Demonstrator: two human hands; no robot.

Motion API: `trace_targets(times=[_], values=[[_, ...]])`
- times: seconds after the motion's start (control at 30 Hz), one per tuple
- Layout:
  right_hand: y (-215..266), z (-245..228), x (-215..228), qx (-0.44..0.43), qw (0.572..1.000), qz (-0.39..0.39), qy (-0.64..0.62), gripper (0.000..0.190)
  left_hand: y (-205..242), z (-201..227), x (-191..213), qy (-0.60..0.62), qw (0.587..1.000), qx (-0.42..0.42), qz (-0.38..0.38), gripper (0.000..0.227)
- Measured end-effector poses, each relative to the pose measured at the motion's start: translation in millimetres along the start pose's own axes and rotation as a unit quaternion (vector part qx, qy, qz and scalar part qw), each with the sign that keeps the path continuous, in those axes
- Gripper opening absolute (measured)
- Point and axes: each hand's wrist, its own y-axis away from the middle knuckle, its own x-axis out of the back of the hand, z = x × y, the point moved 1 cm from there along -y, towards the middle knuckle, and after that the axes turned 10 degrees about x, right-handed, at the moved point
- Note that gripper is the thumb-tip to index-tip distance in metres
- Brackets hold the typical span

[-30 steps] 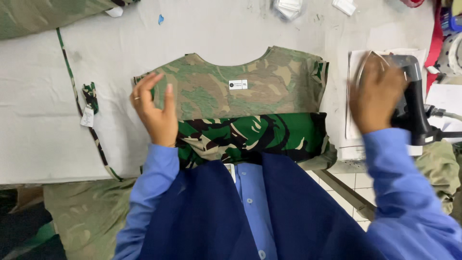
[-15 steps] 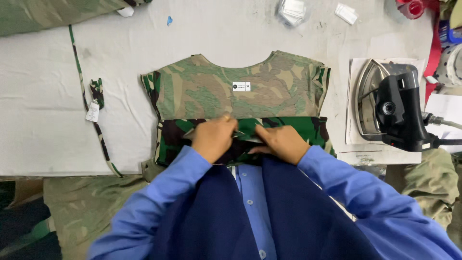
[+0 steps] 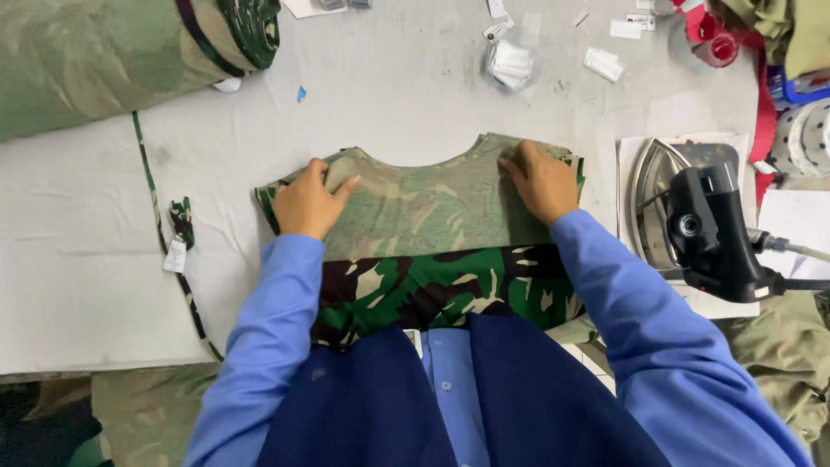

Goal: The person irons a camouflage-patterned shirt laid out on a white work table. They repeatedly pick up small white tags from the table, place them on the shirt's collar area, and press them with a steam iron. The person also folds the shirt's sleeves and smooths the fabric with their hands between ironing passes.

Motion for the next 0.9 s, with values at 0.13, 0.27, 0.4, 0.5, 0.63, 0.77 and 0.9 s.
trace_targets(times=[0.13,0.27,0.4,0.5,0.63,0.77,0.9], values=[[-18,29,-26,0.155,0.934,0.218,0.235,0.006,-34,-53,-59,-0.031,0.954,-0.085,0.287,0.033],[-44,20,-9,0.111,0.969,0.174,0.133,0.020,-35,-48,-52,-0.077,0.933,-0.059,0.346,0.039],[-95,22,37,0.160,0.946,0.273,0.067,0.010,8,8,-29,-0.039,0.934,-0.209,0.286,0.049],[-148,51,34,0.121,0.987,0.082,0.060,0.039,25,25,-58,-0.101,0.966,-0.239,0.003,0.067],[-176,78,28,0.101,0.991,0.027,0.082,0.013,21,13,-65,-0.124,0.976,-0.155,0.093,0.072],[-170,73,51,0.009,0.998,0.004,-0.069,0.016,21,11,-61,-0.075,0.990,-0.097,0.065,0.070],[-163,82,59,-0.014,0.960,0.030,-0.277,0.012,21,10,-64,-0.086,0.987,-0.103,0.084,0.070]])
